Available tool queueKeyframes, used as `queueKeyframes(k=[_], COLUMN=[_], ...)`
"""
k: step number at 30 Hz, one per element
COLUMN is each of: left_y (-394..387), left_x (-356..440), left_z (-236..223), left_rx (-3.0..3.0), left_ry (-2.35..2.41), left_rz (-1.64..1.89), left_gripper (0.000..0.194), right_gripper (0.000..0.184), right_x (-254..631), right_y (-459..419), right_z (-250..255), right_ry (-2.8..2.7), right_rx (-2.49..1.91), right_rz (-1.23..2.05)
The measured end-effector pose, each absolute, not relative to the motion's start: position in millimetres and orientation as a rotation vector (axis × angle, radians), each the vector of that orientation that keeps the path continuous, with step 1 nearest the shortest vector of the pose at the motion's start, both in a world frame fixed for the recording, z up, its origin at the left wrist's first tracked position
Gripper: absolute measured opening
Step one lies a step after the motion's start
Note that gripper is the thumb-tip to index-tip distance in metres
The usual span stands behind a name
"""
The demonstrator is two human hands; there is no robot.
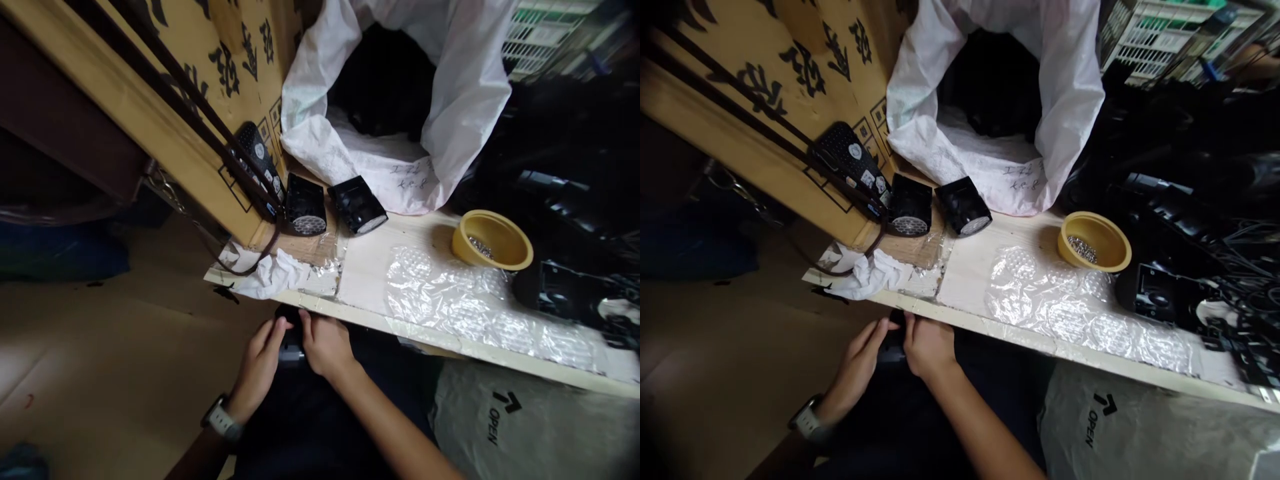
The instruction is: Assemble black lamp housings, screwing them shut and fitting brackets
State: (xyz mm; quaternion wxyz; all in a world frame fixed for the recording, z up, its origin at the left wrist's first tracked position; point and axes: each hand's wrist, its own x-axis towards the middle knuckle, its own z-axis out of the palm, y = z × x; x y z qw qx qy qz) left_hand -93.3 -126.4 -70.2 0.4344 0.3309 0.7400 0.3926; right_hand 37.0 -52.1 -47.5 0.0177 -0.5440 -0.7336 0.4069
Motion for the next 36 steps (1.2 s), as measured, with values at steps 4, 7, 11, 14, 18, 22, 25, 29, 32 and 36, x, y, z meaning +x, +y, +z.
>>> queueKeyframes(k=[4, 7, 11, 14, 18, 22, 25, 29, 32, 36], left_y=[-156, -172, -164, -139, -88, -40, -21, -19, -23, -24], left_x=[-81, -54, -22, -10, -2, 13, 28, 40, 40, 37], left_z=[-49, -37, -14, 13, 44, 46, 31, 14, 12, 11], left_rx=[0.752, 0.556, 0.484, 0.469, 0.600, 0.805, 0.794, 0.721, 0.739, 0.725], left_ry=[1.616, 1.351, 1.342, 1.233, 0.960, 0.920, 0.933, 1.005, 0.999, 0.971], left_rz=[1.099, 1.307, 1.409, 1.471, 1.448, 1.444, 1.425, 1.446, 1.478, 1.463], left_gripper=[0.084, 0.113, 0.121, 0.128, 0.115, 0.095, 0.086, 0.078, 0.076, 0.078], right_gripper=[0.053, 0.063, 0.060, 0.051, 0.033, 0.027, 0.018, 0.017, 0.023, 0.014], right_x=[56, 67, 79, 104, 165, 222, 240, 235, 229, 233], right_y=[-51, -62, -80, -73, -17, 56, 94, 118, 123, 123], right_z=[-45, -40, -12, 22, 61, 77, 75, 63, 58, 61], right_ry=[-1.983, -1.734, -1.194, -1.300, -1.576, -1.939, -2.124, -2.273, -2.298, -2.233], right_rx=[-1.664, -1.661, -1.418, -1.413, -1.542, -2.080, -2.169, -2.240, -2.269, -2.215], right_rz=[1.386, 1.580, 1.860, 1.535, 0.505, 0.065, 0.181, 0.235, 0.245, 0.314])
